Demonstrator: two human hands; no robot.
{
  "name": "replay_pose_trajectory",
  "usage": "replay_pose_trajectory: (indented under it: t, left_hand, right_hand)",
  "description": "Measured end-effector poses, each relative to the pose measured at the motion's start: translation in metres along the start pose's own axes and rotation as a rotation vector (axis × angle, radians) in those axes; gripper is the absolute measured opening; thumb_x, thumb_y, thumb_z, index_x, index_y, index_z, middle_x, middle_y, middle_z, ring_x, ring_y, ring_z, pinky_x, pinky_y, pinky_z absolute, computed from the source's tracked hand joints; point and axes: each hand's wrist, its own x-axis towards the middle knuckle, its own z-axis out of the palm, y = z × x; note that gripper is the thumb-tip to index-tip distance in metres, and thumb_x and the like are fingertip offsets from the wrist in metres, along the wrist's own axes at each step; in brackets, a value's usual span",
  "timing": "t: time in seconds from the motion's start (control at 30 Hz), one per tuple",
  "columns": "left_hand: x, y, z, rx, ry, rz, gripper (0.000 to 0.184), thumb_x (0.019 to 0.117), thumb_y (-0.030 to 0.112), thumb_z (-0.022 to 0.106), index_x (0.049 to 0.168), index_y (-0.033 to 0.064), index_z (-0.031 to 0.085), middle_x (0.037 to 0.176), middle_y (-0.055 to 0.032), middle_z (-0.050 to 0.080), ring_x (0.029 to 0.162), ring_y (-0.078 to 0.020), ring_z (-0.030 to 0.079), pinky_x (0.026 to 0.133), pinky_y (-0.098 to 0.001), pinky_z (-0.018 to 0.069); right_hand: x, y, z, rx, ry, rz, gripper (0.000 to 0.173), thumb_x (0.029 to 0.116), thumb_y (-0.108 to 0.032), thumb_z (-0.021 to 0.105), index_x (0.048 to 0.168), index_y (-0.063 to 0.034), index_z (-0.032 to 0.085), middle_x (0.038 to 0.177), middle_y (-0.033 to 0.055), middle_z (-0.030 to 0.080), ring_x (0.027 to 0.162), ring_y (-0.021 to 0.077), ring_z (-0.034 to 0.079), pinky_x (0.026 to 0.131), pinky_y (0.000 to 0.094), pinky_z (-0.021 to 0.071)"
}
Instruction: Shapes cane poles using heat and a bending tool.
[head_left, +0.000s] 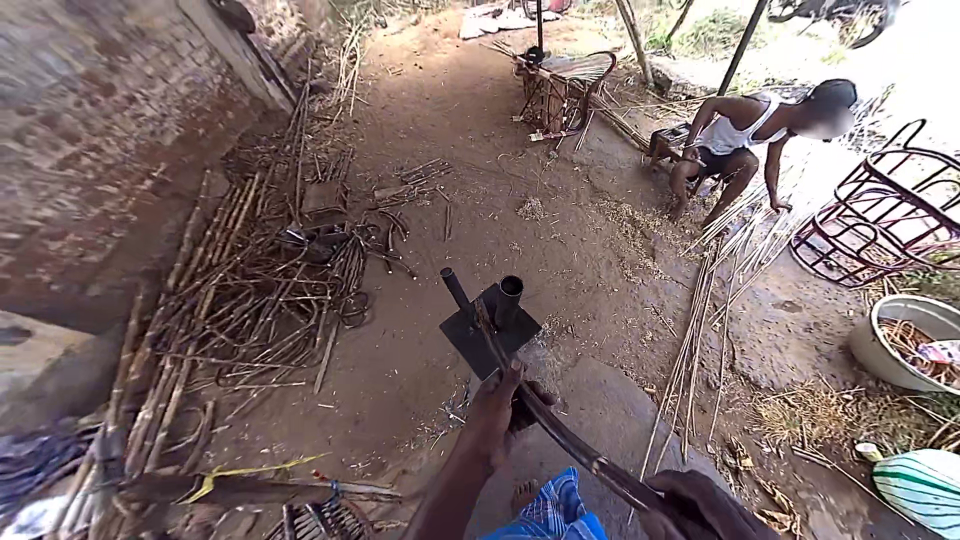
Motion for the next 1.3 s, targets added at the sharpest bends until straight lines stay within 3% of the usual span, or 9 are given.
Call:
replay_pose_trajectory:
  t: [0.23,0.43,0.7,0.9,0.97,1.07,1.13,1.2,1.3]
  left_hand:
    - [0.003,0.011,0.033,0.165,-0.104,-0.039,0.04,0.1077,0.039,0.052,0.13,0.0057,0.054,0.096,-0.0184,0.074,0.076,-0.0263,0.075,0.066,-0.0374,0.0636]
    - [0.035,-0.001,0.087,0.142,-0.022,0.029,0.046,0.1047,0.044,0.058,0.127,0.0038,0.058,0.094,-0.0106,0.07,0.072,-0.0176,0.071,0.068,-0.0322,0.063]
    - [0.003,0.01,0.007,0.177,0.083,0.053,0.039,0.1012,0.038,0.065,0.126,0.0083,0.059,0.096,-0.0115,0.071,0.074,-0.0188,0.07,0.065,-0.0334,0.0608]
    - [0.014,0.02,0.042,0.229,-0.042,0.028,0.038,0.1023,0.047,0.059,0.114,0.0111,0.065,0.088,-0.0055,0.07,0.064,-0.0118,0.065,0.057,-0.0253,0.0561]
    - [0.038,0.019,0.066,0.19,0.001,0.044,0.04,0.1026,0.047,0.059,0.11,0.0086,0.065,0.084,-0.0047,0.066,0.062,-0.0123,0.063,0.058,-0.0266,0.0567]
    - [0.056,0.02,0.077,0.086,0.089,0.015,0.039,0.1046,0.04,0.058,0.107,0.0012,0.065,0.08,-0.009,0.067,0.061,-0.0163,0.066,0.058,-0.0298,0.0586]
    - [0.037,0.021,0.067,0.086,0.046,0.015,0.037,0.1059,0.04,0.056,0.114,0.0038,0.062,0.085,-0.0084,0.069,0.069,-0.015,0.068,0.066,-0.0293,0.0595]
    - [0.014,0.015,0.062,0.086,0.017,0.081,0.034,0.1058,0.035,0.058,0.125,0.0071,0.055,0.09,-0.0077,0.067,0.072,-0.0149,0.068,0.068,-0.0306,0.0601]
    - [-0.019,-0.006,0.075,0.0,-0.045,0.245,0.036,0.1032,0.02,0.064,0.133,0.0058,0.049,0.099,-0.0171,0.069,0.078,-0.0272,0.072,0.072,-0.0441,0.0641]
  right_hand:
    - [0.082,0.063,0.001,0.342,0.55,0.088,0.052,0.1062,-0.047,0.043,0.063,-0.0206,0.056,0.05,-0.0092,0.051,0.04,0.0025,0.045,0.038,0.0222,0.0369]
    - [0.23,0.158,-0.027,0.398,0.376,0.444,0.047,0.102,-0.042,0.048,0.064,-0.0176,0.057,0.053,-0.0065,0.051,0.042,0.0056,0.038,0.042,0.0279,0.0333]
    - [0.059,0.037,0.065,0.361,0.452,0.274,0.05,0.1018,-0.051,0.052,0.065,-0.016,0.055,0.053,-0.0067,0.043,0.044,0.0059,0.042,0.043,0.0263,0.0366]
    - [0.143,0.053,0.075,0.309,0.238,0.39,0.069,0.1001,-0.072,0.036,0.063,-0.0153,0.051,0.052,0.0013,0.041,0.043,0.0164,0.039,0.043,0.0373,0.034]
    - [0.202,0.088,0.064,0.267,0.211,0.425,0.068,0.1047,-0.059,0.035,0.061,-0.0107,0.055,0.054,0.0052,0.047,0.048,0.0215,0.046,0.048,0.0468,0.0373]
    - [0.22,0.096,0.061,0.354,0.175,0.381,0.068,0.1069,-0.057,0.036,0.068,-0.0116,0.07,0.06,0.0058,0.063,0.051,0.0188,0.054,0.051,0.0449,0.0427]
    - [0.164,0.079,0.061,0.486,0.139,0.347,0.071,0.0997,-0.073,0.036,0.094,-0.0145,0.076,0.061,0.0044,0.057,0.046,0.015,0.044,0.043,0.0341,0.0378]
    - [0.103,0.08,0.069,0.778,0.159,0.335,0.087,0.0928,-0.083,0.029,0.126,-0.0113,0.065,0.065,0.0004,0.054,0.043,0.0084,0.042,0.039,0.0237,0.0379]
    - [0.044,0.097,0.077,1.065,0.293,0.352,0.105,0.0809,-0.096,0.023,0.133,-0.0081,0.048,0.068,0.0012,0.059,0.042,0.0075,0.046,0.039,0.0241,0.0414]
